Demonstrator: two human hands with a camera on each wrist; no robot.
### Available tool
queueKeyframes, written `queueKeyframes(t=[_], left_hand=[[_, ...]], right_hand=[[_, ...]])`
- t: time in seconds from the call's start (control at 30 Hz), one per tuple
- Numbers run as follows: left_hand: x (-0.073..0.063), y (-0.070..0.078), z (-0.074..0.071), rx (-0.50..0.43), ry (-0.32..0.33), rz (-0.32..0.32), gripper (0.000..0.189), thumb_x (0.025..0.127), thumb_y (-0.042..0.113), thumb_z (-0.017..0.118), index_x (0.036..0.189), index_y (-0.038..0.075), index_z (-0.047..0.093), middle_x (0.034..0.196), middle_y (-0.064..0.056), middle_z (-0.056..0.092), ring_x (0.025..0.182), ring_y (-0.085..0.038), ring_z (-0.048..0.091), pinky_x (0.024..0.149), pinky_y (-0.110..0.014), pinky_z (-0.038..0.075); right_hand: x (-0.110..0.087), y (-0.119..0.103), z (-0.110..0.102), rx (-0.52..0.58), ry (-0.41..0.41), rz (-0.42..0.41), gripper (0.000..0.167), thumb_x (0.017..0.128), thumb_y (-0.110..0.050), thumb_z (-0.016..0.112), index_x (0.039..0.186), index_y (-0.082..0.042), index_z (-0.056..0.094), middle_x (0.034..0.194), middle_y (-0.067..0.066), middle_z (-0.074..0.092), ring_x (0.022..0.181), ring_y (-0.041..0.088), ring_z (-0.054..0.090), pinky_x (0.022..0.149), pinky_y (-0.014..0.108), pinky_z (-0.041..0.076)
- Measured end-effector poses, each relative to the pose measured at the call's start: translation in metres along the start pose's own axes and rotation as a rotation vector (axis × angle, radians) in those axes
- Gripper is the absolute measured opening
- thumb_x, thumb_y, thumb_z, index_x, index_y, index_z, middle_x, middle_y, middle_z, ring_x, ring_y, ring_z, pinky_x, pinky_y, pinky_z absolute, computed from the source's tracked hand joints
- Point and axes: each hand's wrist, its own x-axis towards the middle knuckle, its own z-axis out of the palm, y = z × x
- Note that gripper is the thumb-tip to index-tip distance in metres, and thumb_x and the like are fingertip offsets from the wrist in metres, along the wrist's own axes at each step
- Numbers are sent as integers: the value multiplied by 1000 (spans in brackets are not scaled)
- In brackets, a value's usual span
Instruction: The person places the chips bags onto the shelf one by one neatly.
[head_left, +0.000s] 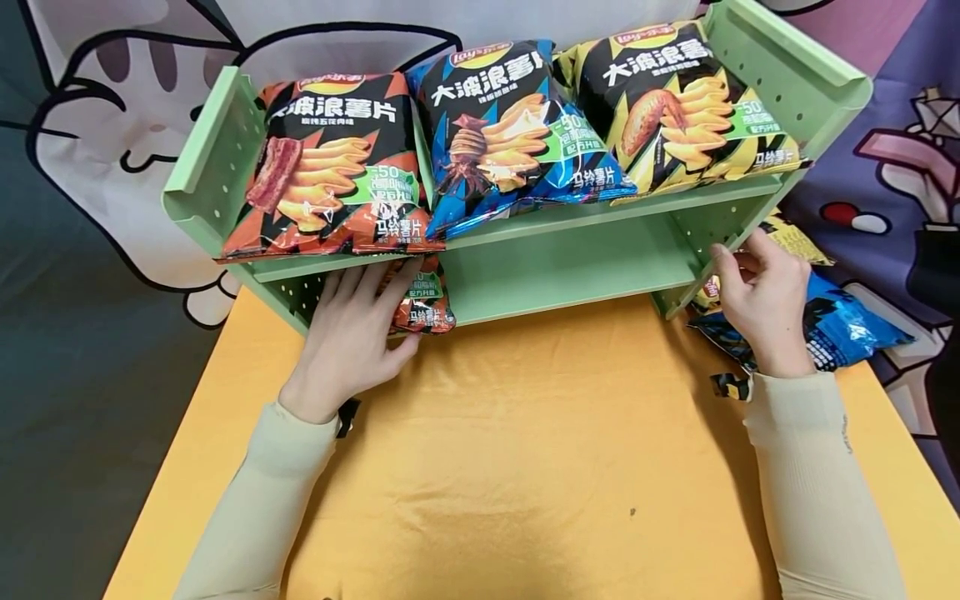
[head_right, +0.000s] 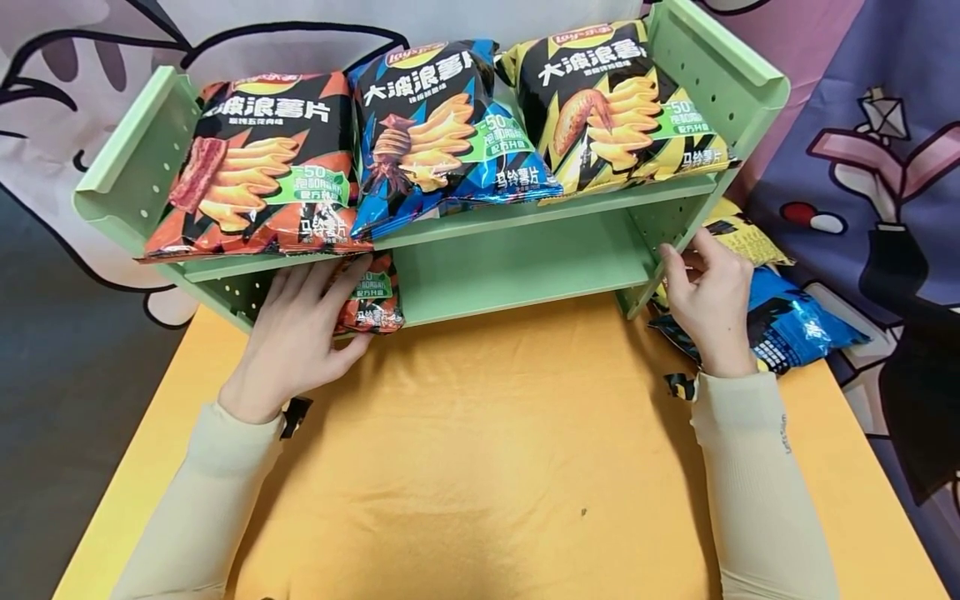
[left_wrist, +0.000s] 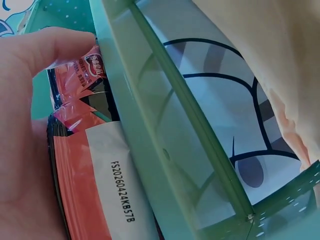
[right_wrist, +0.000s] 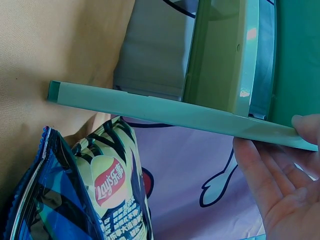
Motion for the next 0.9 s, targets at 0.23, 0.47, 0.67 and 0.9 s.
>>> queueKeyframes(t=[0.23,0.47,0.67,0.9], left_hand=[[-5,3,-4,-43,74,58,76,90,51,61,157,20,45,151,-16,50,134,-43,48,115,-60,34],[-10,14,-15,-189,296,146,65,92,49,62,143,9,61,137,-13,64,124,-37,60,105,-54,45],[-11,25,-25,-338,708,199,43,90,37,66,108,-1,77,101,-16,77,86,-38,70,75,-51,51],[-4,33,-40,-396,1054,119,39,89,37,66,90,-2,71,78,-19,70,64,-40,56,60,-51,40]], right_hand=[[0,3,0,3,-3,0,25,96,-14,68,119,-6,76,99,26,77,76,-30,55,64,-1,38],[0,2,-1,2,-3,-7,26,96,-13,68,119,-6,76,99,26,77,77,-31,55,64,-1,37],[0,3,-1,1,-3,-12,25,96,-14,68,119,-6,76,99,25,77,77,-31,55,65,-1,38],[0,2,-1,7,-1,-14,25,96,-16,68,117,-6,77,99,24,78,80,-31,55,67,-2,39]])
